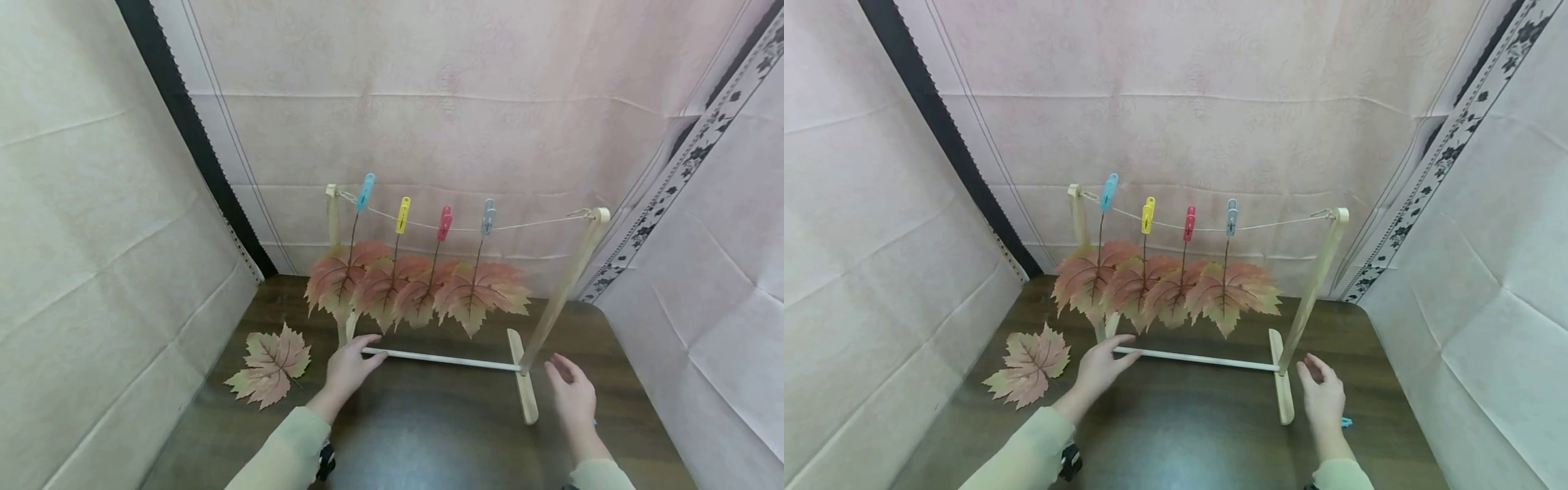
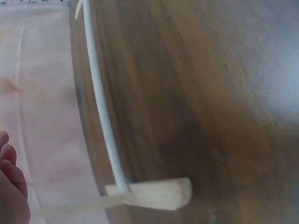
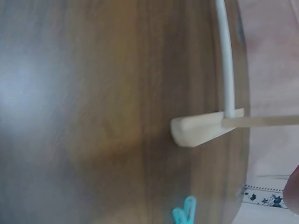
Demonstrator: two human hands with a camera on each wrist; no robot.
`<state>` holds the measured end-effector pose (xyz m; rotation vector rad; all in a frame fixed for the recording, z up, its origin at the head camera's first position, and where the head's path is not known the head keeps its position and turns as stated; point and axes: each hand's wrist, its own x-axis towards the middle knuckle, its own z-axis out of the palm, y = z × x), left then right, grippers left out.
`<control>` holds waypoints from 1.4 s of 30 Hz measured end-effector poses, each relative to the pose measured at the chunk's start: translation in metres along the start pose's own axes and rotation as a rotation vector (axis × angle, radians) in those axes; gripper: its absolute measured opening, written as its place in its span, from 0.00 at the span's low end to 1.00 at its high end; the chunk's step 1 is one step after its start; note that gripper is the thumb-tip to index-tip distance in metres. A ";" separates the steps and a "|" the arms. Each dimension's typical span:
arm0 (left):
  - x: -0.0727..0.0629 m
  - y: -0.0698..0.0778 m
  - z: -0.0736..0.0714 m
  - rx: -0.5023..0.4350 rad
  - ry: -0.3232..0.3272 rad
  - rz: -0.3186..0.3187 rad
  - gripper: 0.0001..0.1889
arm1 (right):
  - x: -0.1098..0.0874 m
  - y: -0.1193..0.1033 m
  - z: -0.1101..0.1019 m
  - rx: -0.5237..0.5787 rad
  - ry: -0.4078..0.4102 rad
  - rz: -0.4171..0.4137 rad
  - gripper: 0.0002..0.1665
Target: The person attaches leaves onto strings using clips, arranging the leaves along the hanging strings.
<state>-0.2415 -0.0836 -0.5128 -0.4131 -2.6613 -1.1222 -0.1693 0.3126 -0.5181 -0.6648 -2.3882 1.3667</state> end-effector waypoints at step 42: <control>-0.070 -0.148 -0.031 0.158 -0.056 -0.260 0.16 | -0.015 0.096 -0.022 -0.402 -0.201 -0.106 0.32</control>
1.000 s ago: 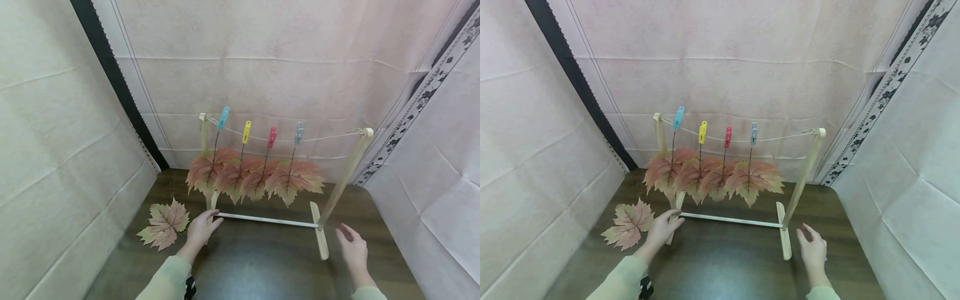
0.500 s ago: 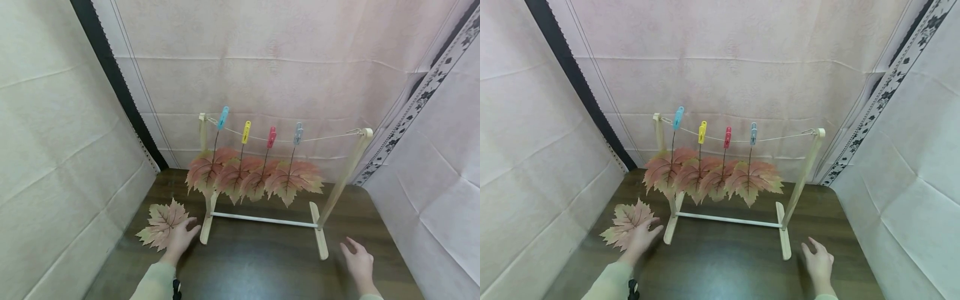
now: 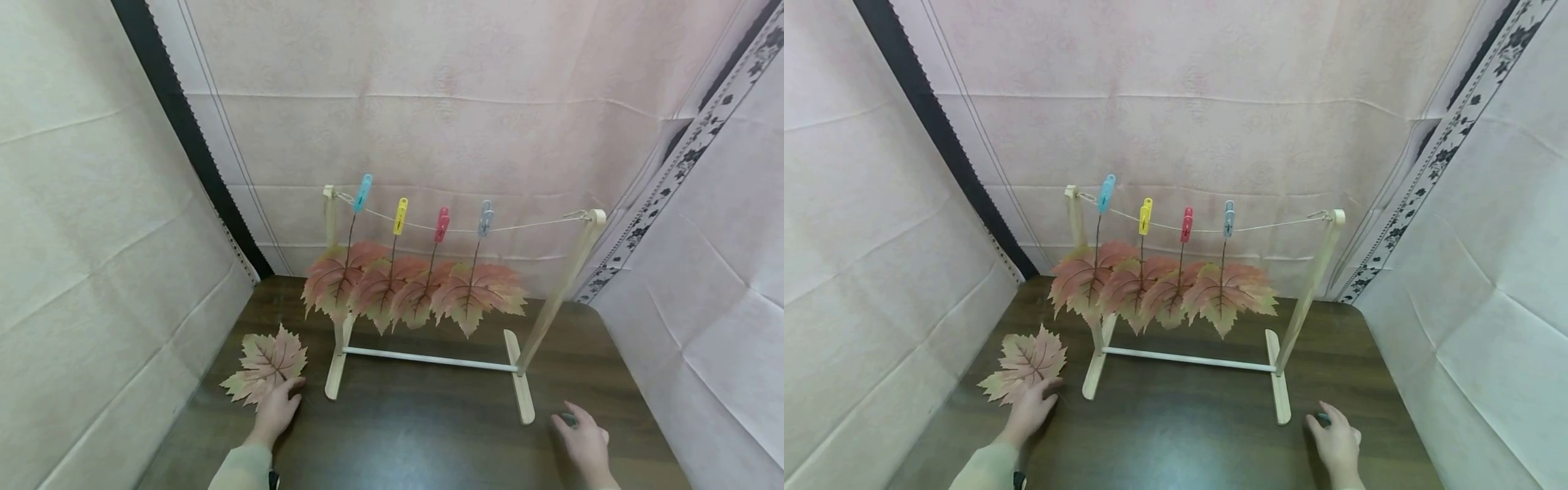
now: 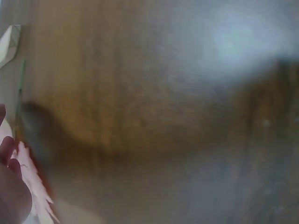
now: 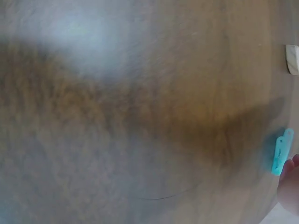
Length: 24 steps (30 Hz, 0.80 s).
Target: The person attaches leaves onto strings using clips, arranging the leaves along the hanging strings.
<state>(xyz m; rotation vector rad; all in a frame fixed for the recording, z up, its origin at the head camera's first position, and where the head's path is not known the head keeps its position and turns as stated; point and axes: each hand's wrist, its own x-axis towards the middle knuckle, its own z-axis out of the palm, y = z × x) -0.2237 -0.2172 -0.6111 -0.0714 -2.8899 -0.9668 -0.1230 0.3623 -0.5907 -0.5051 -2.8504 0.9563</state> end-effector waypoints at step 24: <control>-0.011 -0.016 0.012 0.260 0.130 0.316 0.15 | -0.005 0.015 0.003 -0.093 -0.034 -0.031 0.27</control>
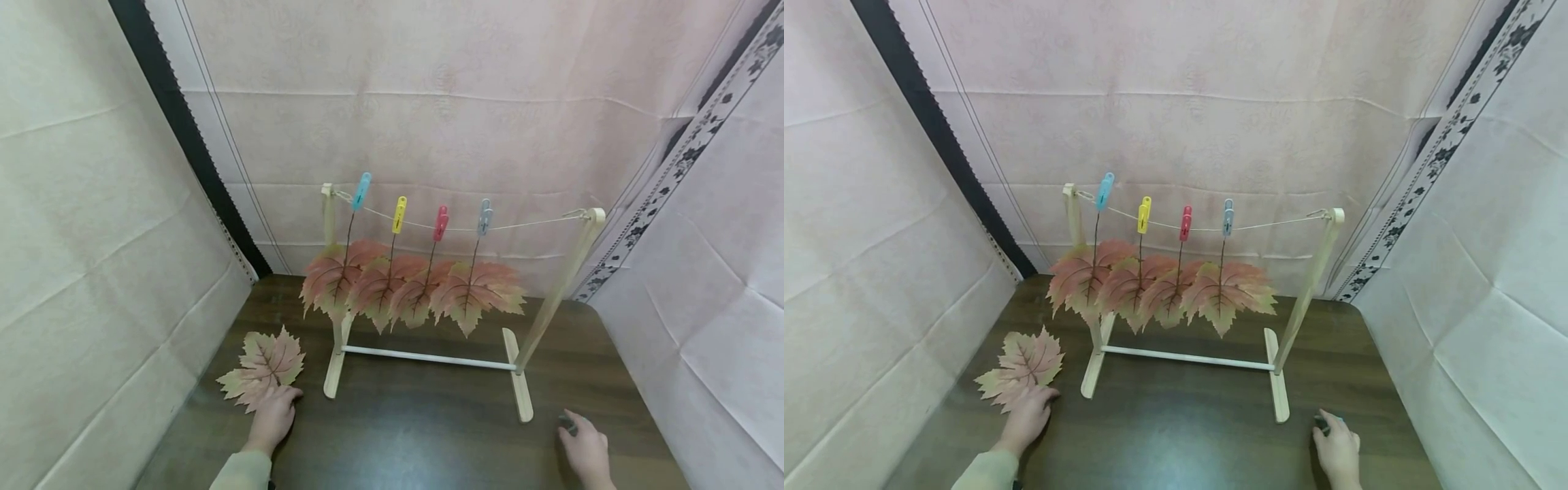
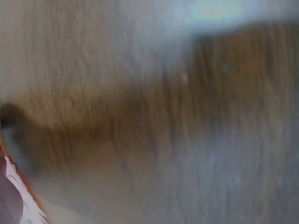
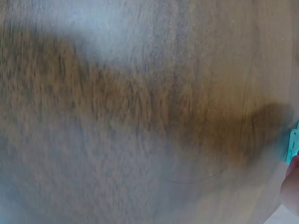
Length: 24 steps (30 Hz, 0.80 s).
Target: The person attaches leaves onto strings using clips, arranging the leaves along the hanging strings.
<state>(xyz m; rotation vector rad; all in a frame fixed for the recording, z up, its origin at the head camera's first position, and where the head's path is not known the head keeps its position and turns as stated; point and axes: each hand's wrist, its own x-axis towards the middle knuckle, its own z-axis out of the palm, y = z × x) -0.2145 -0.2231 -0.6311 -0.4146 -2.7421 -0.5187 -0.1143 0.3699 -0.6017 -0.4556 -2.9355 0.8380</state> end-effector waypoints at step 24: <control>0.007 0.005 -0.007 0.118 -0.017 0.204 0.12 | -0.002 0.012 -0.001 -0.018 -0.018 -0.057 0.27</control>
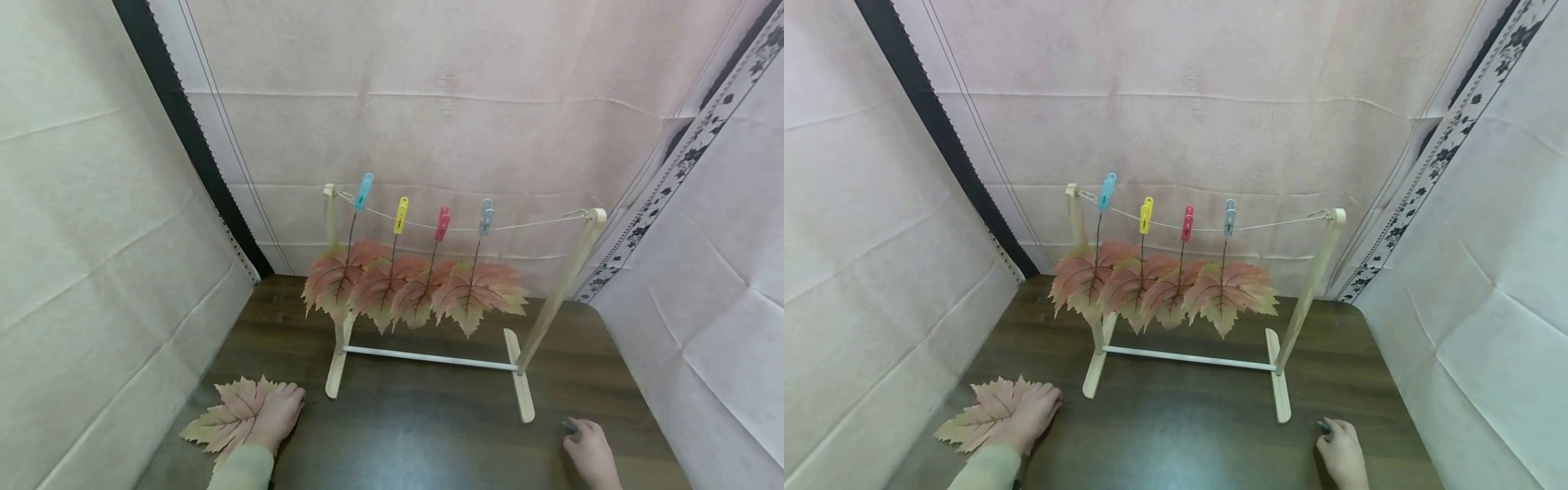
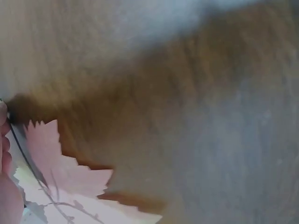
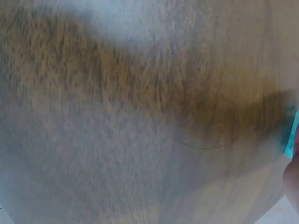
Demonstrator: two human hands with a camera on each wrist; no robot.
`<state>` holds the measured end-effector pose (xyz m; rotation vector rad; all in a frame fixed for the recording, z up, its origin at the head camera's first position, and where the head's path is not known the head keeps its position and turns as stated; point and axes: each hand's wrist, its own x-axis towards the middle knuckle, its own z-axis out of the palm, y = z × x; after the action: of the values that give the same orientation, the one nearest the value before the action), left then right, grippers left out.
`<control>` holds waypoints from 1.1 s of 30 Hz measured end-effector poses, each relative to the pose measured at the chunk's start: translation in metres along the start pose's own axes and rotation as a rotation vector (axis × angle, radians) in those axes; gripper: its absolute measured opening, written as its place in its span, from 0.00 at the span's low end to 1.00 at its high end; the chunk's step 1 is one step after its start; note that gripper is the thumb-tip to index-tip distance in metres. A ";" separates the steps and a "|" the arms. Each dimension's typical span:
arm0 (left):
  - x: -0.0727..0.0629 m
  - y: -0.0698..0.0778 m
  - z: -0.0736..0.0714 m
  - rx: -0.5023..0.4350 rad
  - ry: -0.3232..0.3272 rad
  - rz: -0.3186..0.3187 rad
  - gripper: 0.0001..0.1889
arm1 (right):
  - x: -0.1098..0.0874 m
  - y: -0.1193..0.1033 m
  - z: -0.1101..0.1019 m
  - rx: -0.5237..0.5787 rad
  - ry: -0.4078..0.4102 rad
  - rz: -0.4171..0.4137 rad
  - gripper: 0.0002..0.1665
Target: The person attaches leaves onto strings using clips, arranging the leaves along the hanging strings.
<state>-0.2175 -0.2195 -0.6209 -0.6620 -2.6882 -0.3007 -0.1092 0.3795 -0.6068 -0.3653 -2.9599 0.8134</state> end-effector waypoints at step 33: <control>0.070 0.064 -0.020 -0.276 -0.030 -0.151 0.03 | 0.008 -0.002 -0.007 -0.085 -0.032 -0.076 0.25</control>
<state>-0.2389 -0.1412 -0.5674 -0.5414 -2.7563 -0.7167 -0.1166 0.3837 -0.5997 -0.2441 -3.0241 0.6930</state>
